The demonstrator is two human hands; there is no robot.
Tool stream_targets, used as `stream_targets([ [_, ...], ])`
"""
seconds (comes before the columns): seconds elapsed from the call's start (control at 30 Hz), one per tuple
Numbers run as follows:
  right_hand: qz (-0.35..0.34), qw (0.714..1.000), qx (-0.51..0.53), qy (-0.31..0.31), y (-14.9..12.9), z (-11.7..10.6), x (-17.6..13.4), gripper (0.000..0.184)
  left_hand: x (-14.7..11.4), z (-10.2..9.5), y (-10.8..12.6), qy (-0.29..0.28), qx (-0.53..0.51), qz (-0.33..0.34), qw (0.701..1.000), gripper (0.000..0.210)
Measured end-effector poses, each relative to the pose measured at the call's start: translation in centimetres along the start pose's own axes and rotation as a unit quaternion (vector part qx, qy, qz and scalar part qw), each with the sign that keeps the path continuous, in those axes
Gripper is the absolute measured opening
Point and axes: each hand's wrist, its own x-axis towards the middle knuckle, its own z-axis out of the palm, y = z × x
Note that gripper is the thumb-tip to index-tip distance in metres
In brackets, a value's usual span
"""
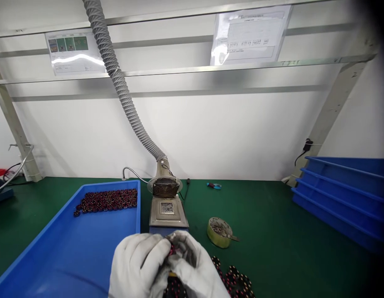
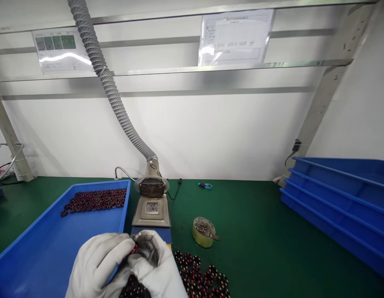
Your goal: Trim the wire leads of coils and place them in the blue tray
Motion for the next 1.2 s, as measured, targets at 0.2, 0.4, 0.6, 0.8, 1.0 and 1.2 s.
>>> stream_targets([
  [0.2, 0.051, 0.992, 0.062, -0.094, 0.7, -1.4, 0.7, 0.029, 0.0, -0.9, -0.6, -0.039, -0.219, -0.071, 0.972, 0.031],
  [0.4, 0.073, 0.991, 0.077, -0.083, 1.0, -1.3, 0.9, 0.029, -0.5, -0.2, -0.6, -0.023, -0.362, -0.179, 0.914, 0.020],
  [0.6, 0.138, 0.973, 0.121, -0.136, 0.7, -1.3, 1.0, 0.027, -1.6, 0.3, -0.6, 0.040, -0.461, -0.338, 0.820, 0.015],
  [0.8, 0.151, 0.970, 0.138, -0.132, 0.4, -1.1, 0.8, 0.023, -1.2, -1.0, -0.3, -0.026, -0.440, -0.457, 0.773, 0.021],
  [1.0, 0.170, 0.963, 0.145, -0.150, 0.8, -0.3, 0.8, 0.021, -0.8, -0.4, 0.6, 0.062, -0.433, -0.364, 0.823, 0.007],
  [1.2, 0.158, 0.970, 0.140, -0.117, 1.1, -0.5, 0.6, 0.027, -0.4, -1.0, 1.0, 0.095, -0.439, -0.481, 0.753, 0.016],
])
